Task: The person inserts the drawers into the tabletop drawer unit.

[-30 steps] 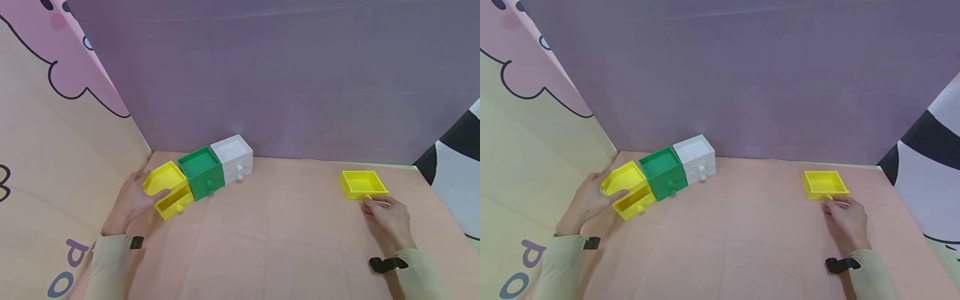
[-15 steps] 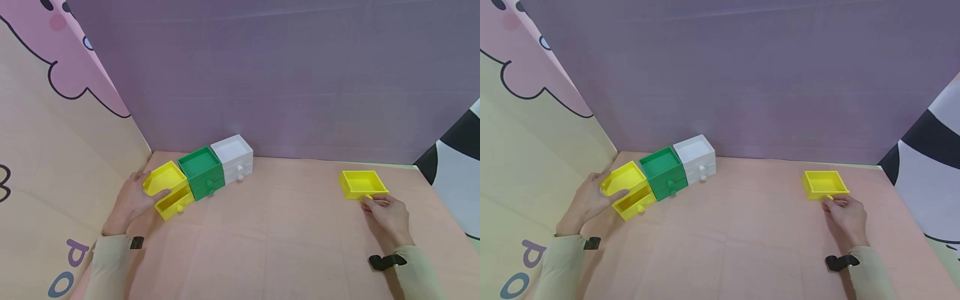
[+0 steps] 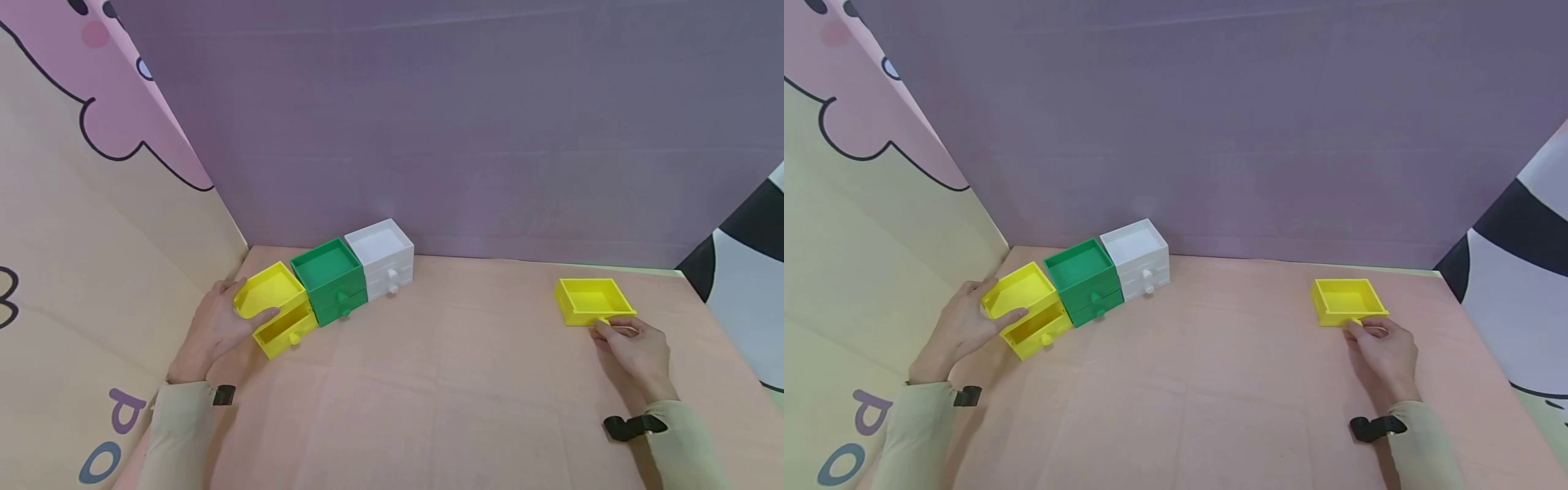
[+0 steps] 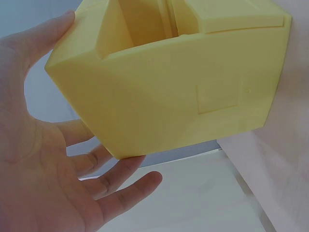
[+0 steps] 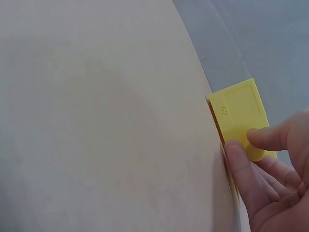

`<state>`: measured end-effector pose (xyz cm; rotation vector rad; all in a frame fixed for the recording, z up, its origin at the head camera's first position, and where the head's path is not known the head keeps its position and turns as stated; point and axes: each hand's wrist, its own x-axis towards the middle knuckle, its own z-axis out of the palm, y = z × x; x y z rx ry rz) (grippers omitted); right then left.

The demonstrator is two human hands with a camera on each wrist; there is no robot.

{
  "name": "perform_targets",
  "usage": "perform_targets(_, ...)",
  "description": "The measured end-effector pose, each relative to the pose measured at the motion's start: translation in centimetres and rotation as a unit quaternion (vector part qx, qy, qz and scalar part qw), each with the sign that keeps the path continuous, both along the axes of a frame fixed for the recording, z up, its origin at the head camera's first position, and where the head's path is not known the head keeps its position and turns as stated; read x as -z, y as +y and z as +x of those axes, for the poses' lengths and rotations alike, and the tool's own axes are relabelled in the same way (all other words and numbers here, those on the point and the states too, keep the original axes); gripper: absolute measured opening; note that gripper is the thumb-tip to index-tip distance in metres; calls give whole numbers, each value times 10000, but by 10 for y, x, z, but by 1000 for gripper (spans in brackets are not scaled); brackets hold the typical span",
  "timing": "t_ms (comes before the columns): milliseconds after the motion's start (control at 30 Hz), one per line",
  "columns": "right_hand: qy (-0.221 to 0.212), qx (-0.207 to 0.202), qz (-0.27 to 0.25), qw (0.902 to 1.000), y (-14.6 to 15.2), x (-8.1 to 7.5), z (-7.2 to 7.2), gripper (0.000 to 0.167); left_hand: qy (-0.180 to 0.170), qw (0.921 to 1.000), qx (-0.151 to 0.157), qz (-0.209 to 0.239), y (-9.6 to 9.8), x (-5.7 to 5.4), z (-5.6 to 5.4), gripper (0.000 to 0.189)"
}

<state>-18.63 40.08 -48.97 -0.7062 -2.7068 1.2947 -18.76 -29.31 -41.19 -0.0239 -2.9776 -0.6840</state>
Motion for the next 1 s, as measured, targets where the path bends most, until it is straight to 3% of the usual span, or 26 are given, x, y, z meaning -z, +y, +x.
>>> perform_targets(500, -53, 39, 109, 9999, -12, -2, 9, 64, -2, 10000, 31, 20, 0, -1, 0, 100)
perform_targets(800, 361, -82, -249, 9990, -32, -4, 16, 50, 50, 10000, 25, 31, 1, -2, 1, 99)
perform_targets(1000, 423, -255, -181, 9986, -47, -8, 21, 52, 34, 10000, 25, 28, 1, -3, 2, 99)
